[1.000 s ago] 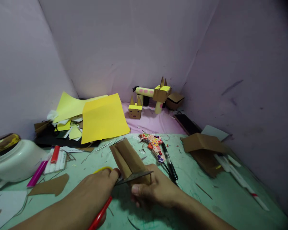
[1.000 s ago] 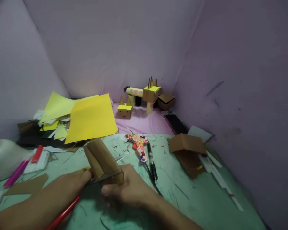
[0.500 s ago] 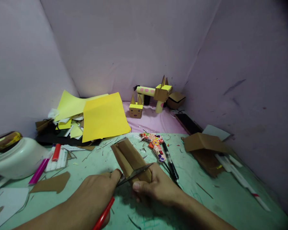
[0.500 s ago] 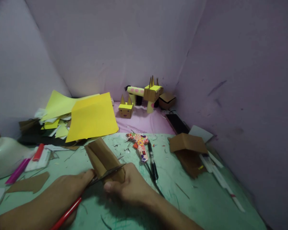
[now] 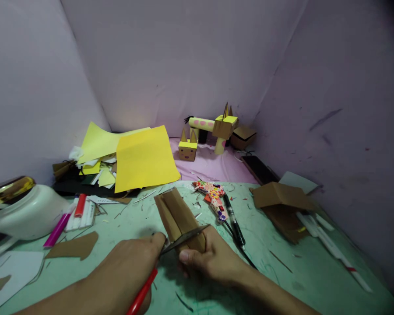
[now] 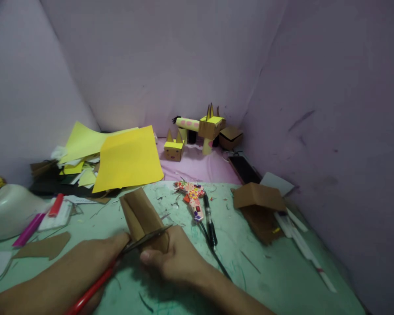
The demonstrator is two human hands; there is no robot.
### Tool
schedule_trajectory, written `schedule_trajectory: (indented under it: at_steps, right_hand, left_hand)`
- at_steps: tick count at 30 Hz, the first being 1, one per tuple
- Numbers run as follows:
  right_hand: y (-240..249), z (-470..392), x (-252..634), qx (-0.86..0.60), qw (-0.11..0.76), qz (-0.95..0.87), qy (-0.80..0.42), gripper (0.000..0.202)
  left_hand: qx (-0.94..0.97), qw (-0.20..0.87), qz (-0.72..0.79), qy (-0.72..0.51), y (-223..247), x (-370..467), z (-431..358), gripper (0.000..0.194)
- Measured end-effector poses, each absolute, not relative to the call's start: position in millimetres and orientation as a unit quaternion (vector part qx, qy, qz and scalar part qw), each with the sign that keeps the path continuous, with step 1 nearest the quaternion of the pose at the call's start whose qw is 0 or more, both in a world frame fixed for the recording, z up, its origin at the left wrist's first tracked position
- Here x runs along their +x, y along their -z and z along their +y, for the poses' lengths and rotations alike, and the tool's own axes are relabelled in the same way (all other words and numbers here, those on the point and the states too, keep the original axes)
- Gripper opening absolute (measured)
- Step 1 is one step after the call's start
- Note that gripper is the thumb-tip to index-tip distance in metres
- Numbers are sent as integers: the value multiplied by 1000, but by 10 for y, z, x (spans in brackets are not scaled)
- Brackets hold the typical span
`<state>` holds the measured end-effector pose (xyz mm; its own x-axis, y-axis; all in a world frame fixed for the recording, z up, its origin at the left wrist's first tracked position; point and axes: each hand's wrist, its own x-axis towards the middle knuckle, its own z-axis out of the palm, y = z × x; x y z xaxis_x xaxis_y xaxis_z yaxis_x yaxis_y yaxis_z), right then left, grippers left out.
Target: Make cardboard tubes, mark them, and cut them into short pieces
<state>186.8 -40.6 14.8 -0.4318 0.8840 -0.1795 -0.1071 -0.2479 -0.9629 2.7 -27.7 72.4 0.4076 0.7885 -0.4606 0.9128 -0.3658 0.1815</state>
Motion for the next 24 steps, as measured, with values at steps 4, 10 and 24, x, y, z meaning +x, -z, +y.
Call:
schedule_trajectory:
  at_steps: [4, 10, 24]
  right_hand:
    - [-131, -421, 1853, -392, 384, -510, -662, 22]
    - [-133, -423, 1856, -383, 390, -490, -679, 30]
    - [-250, -389, 1964, -304, 306, -411, -803, 47]
  left_hand:
    - [823, 170, 510, 187, -809, 94, -309, 48]
    - [830, 180, 498, 174, -875, 98, -309, 43]
    - [842, 234, 458, 164, -852, 19, -227, 38]
